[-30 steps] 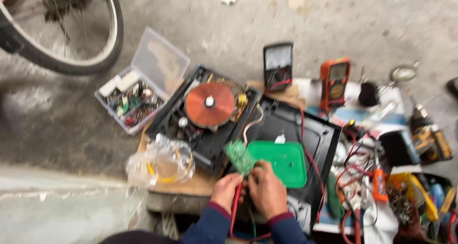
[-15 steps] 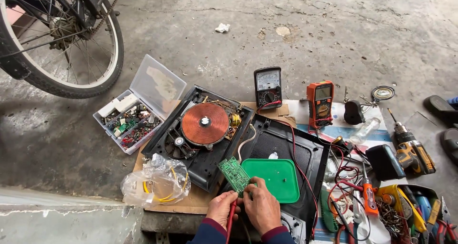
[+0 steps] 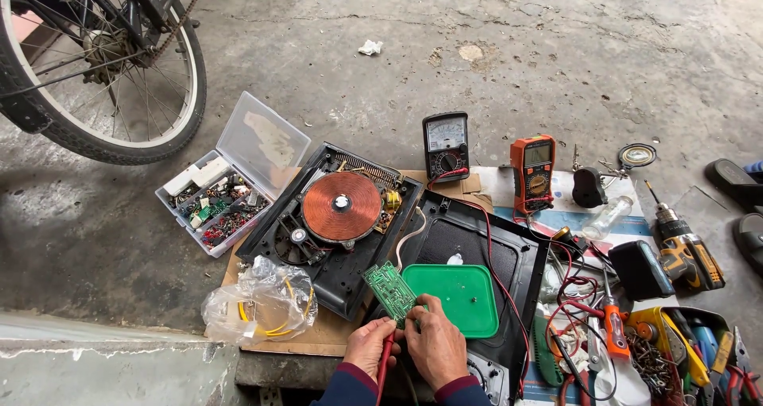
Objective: The person sits on the floor and holds a circuit board, flipping it to show both sides. They use a multimeter with red and black probes to test points on the board. The person also handles a green plastic lid and a heat gun during the process.
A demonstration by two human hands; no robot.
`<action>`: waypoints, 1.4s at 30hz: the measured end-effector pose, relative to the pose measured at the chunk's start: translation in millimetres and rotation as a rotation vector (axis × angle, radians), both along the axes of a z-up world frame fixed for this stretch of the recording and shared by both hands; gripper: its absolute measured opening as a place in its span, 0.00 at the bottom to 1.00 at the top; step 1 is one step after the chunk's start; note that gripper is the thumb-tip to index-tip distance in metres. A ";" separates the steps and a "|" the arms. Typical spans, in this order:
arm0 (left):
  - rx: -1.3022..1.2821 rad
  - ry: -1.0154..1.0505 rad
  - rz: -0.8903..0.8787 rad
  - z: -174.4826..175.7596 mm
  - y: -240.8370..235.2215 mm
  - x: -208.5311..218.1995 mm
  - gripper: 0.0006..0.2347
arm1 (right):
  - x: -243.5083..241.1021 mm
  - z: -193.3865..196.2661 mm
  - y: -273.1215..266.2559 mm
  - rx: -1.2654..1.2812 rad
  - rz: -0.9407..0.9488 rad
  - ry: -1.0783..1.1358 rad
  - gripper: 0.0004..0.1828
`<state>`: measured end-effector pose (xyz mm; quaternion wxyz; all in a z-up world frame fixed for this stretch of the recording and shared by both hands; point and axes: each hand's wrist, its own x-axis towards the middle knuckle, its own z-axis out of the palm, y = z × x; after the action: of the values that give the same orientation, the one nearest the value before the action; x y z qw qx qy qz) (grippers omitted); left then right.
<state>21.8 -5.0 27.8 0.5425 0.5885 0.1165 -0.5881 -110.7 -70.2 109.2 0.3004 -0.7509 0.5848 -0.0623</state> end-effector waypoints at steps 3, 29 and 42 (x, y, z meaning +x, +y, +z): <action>-0.001 -0.009 -0.007 2.1 0.2 -0.2 0.08 | -0.6 -2.9 -0.4 -0.005 0.013 0.010 0.11; -0.020 0.034 -0.003 -10.2 0.8 0.6 0.09 | 0.6 3.4 -3.0 0.040 0.016 0.020 0.11; -0.014 0.050 0.001 -1.3 0.8 -0.1 0.09 | 1.8 7.4 -3.2 0.032 0.006 0.013 0.11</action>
<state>21.7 -4.2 26.5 0.5436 0.5699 0.1261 -0.6032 -109.0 -73.3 116.6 0.3089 -0.7481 0.5853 -0.0473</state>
